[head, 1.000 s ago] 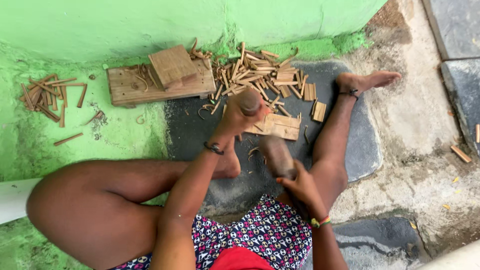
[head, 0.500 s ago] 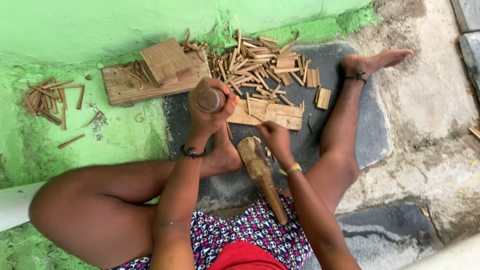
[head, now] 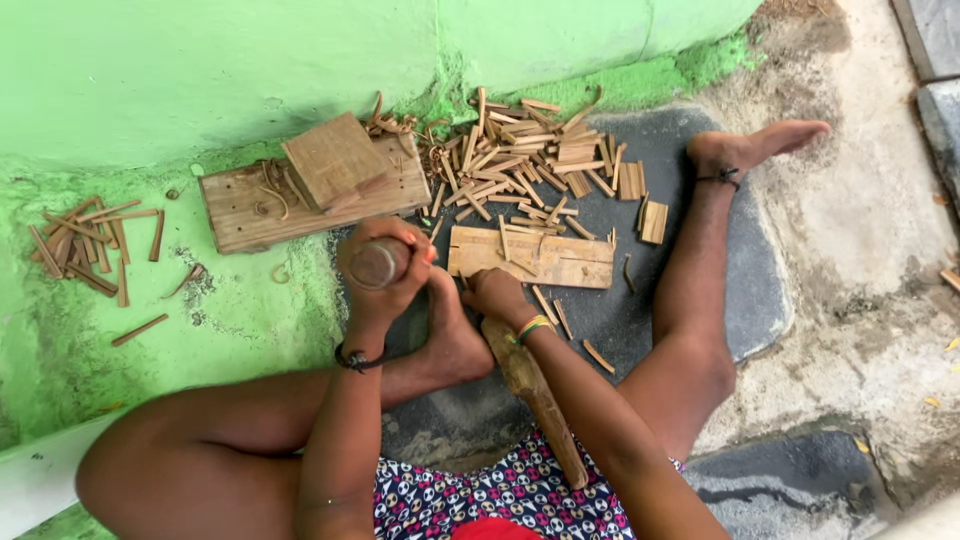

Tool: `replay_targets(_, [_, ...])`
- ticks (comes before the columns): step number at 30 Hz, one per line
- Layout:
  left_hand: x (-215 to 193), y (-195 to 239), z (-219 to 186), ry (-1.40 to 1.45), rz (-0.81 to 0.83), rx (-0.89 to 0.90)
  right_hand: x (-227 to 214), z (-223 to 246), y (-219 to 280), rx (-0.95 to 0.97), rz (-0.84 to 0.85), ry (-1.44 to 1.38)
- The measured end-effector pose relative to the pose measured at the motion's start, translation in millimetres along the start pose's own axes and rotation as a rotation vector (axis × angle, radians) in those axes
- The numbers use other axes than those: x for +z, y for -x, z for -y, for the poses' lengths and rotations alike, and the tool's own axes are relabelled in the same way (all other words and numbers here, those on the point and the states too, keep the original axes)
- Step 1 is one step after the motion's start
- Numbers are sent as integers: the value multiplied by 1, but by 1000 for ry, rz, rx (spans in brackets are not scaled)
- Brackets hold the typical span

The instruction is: The person sits on the floor and uses a wooden mallet to strike a chisel, carving small rectangular pieces from a larger block of wood. The person repeatedly positions the chisel and strikes it to produce wood shavings and small cut pieces.

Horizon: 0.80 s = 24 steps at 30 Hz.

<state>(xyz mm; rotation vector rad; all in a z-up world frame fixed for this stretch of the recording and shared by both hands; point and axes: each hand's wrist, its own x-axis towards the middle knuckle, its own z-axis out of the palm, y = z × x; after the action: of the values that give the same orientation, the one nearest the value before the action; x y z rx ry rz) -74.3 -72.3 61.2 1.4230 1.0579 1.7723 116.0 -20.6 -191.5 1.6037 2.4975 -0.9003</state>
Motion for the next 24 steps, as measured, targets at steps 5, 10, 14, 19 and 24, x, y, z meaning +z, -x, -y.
replay_targets(5, [-13,2,4,-93,22,50,-79,-10,-34,-42,37,-487])
replay_targets(10, [-28,-3,11,17,-66,41,-201,-23,-30,-22,-470,-1353])
replay_targets(14, [-22,0,28,57,-138,-38,-169,-65,-26,-20,-671,-672])
replay_targets(19, [-6,4,40,-71,-42,-22,-86,-44,0,95,-577,-106])
replay_targets(24, [-1,0,34,-101,21,-37,-73,-23,5,-43,-609,198])
